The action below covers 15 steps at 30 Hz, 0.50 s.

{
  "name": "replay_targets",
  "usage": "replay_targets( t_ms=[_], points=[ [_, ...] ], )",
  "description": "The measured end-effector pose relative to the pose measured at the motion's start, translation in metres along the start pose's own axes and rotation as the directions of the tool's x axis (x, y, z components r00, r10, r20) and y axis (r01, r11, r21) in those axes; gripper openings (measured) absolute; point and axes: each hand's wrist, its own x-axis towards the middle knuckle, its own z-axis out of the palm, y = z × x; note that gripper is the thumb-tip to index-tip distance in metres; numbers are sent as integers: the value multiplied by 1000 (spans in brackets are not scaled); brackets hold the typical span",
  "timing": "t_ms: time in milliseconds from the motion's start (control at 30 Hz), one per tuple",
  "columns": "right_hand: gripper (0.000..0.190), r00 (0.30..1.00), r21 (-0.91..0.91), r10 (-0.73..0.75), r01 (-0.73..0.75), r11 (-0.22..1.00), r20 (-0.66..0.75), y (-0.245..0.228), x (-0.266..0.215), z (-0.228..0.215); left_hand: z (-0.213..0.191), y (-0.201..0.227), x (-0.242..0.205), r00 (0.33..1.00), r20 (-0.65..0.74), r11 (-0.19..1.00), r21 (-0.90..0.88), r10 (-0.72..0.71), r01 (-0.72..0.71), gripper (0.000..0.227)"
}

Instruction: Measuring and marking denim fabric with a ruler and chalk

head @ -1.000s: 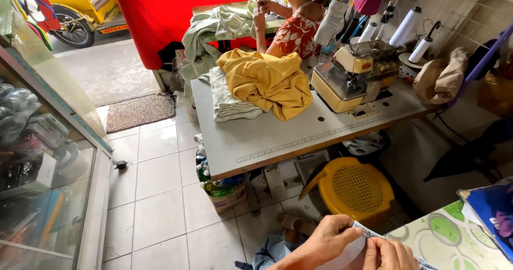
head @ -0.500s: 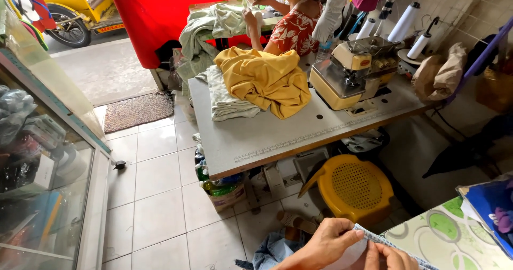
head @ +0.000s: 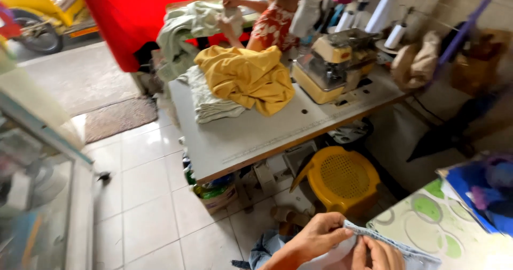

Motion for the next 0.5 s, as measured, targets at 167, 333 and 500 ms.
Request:
replay_targets(
  t_ms=[167, 333, 500],
  points=[
    [6, 997, -10, 70, -70, 997, 14, -13, 1, -8, -3, 7, -4, 999, 38, 999, -15, -34, 35, 29],
    [13, 990, -21, 129, -131, 991, -62, -60, 37, -25, -6, 15, -5, 986, 80, 984, -96, -143, 151, 31],
    [10, 975, 68, 200, -207, 976, 99, -64, 44, -41, -21, -16, 9, 989, 92, 991, -50, -118, 123, 19]
  ],
)
